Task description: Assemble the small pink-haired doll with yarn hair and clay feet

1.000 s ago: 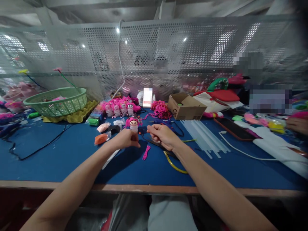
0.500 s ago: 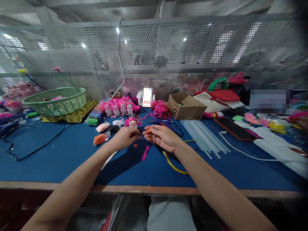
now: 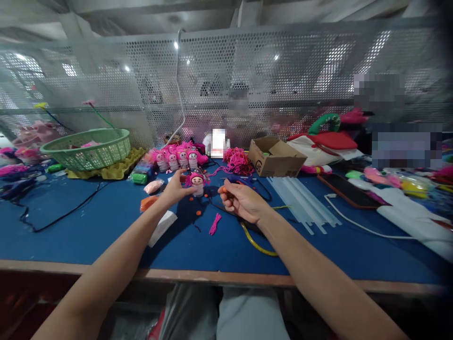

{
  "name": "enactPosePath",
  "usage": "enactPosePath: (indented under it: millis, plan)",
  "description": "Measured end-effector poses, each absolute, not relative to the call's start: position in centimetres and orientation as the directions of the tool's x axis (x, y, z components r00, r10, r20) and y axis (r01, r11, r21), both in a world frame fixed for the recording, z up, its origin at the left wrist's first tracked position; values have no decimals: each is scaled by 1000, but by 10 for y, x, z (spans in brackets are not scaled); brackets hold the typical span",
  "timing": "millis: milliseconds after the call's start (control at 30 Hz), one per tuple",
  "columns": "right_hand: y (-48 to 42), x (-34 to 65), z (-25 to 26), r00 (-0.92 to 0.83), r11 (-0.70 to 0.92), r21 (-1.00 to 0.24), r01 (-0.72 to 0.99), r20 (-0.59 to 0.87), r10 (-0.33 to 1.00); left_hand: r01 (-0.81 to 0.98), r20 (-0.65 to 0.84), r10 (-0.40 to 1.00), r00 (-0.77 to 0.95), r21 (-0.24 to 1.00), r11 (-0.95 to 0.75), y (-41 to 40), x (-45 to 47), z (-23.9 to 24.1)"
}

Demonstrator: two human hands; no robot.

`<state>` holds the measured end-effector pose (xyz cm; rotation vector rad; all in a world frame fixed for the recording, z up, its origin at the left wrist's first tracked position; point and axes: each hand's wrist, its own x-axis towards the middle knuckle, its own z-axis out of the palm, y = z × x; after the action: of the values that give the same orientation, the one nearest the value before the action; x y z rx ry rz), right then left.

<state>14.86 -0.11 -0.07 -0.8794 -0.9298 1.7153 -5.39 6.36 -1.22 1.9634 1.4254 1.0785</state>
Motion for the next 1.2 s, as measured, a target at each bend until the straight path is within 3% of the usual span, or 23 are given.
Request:
enactPosePath:
  millis: [133,433,833,1200]
  plan:
    - [-2,148,1,-248,-250,-881,-403,-158,956,512,244,948,204,799,-315,68,-48,-21]
    - [-6,147,7,-290,-274,-838,-472,-145,946,614,489,855,174,625,-483,56,-53,-7]
    - [-4,148,2,-270,-235,-884,-403,-130,954,588,289,919,268,707,-394,79,-45,-26]
    - [-2,150,4,-236,-215,-888,-407,-125,964,495,322,927,192,784,-375,75,-40,-20]
